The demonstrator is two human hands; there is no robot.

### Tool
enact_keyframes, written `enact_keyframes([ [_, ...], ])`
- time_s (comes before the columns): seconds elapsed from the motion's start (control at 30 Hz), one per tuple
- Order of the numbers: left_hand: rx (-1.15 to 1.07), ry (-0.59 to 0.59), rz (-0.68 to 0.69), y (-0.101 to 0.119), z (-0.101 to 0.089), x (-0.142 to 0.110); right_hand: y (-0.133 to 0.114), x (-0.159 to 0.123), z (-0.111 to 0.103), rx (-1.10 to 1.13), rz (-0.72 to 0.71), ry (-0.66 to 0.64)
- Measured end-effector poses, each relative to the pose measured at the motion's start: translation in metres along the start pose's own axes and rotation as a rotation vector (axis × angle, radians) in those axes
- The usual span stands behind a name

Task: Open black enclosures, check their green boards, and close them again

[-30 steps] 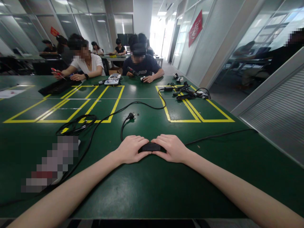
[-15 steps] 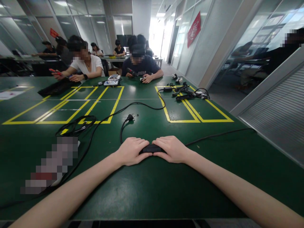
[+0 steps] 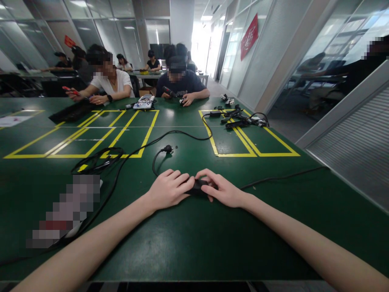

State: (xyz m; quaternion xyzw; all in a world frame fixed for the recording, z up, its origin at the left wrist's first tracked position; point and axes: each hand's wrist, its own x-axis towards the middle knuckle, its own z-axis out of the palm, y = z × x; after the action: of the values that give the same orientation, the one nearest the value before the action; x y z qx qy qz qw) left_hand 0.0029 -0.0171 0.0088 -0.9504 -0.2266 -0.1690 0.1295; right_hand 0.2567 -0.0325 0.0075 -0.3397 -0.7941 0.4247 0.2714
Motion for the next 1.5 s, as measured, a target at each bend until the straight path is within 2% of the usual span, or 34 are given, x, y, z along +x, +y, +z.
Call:
enact_keyframes([
  [0.1,0.005,0.02,0.011,-0.001,-0.002,0.0,0.0,0.002,-0.002,0.387,0.208,-0.124],
  [0.17,-0.018,0.021,-0.002,0.0,-0.002,0.001,0.001,0.003,-0.003,0.461,0.259,-0.151],
  [0.23,-0.044,0.042,-0.036,0.001,-0.001,0.002,0.002,0.003,-0.002,0.439,0.255,-0.106],
  [0.33,-0.126,0.094,-0.101,0.003,0.001,0.003,0.001,0.001,0.003,0.245,0.185,0.01],
  [0.43,-0.265,0.1,-0.189,0.003,0.003,0.002,0.0,-0.001,0.007,-0.169,0.018,0.13],
  [0.53,-0.374,0.041,-0.245,0.001,0.004,0.001,0.002,-0.002,0.008,-0.534,-0.189,0.144],
  [0.6,-0.407,0.021,-0.243,0.0,0.005,0.0,0.002,-0.001,0.007,-0.656,-0.263,0.123],
  [0.83,-0.453,0.047,-0.265,0.001,0.004,-0.002,0.002,0.001,0.004,-0.751,-0.399,0.098],
  [1.0,-0.521,-0.003,-0.317,0.003,0.002,-0.001,0.006,0.0,0.005,-0.821,-0.47,0.1],
  [1.2,-0.621,-0.06,-0.379,0.004,0.0,0.001,0.001,0.001,0.003,-0.977,-0.479,-0.007],
  [1.3,-0.654,-0.057,-0.413,0.004,0.001,0.002,-0.002,0.002,0.003,-1.082,-0.44,-0.079],
  [1.4,-0.671,-0.004,-0.408,0.003,0.003,0.002,-0.002,0.002,0.003,-1.146,-0.388,-0.1],
  [1.5,-0.621,0.178,-0.34,0.004,0.002,0.001,0.002,0.001,-0.001,-1.131,-0.359,-0.046],
])
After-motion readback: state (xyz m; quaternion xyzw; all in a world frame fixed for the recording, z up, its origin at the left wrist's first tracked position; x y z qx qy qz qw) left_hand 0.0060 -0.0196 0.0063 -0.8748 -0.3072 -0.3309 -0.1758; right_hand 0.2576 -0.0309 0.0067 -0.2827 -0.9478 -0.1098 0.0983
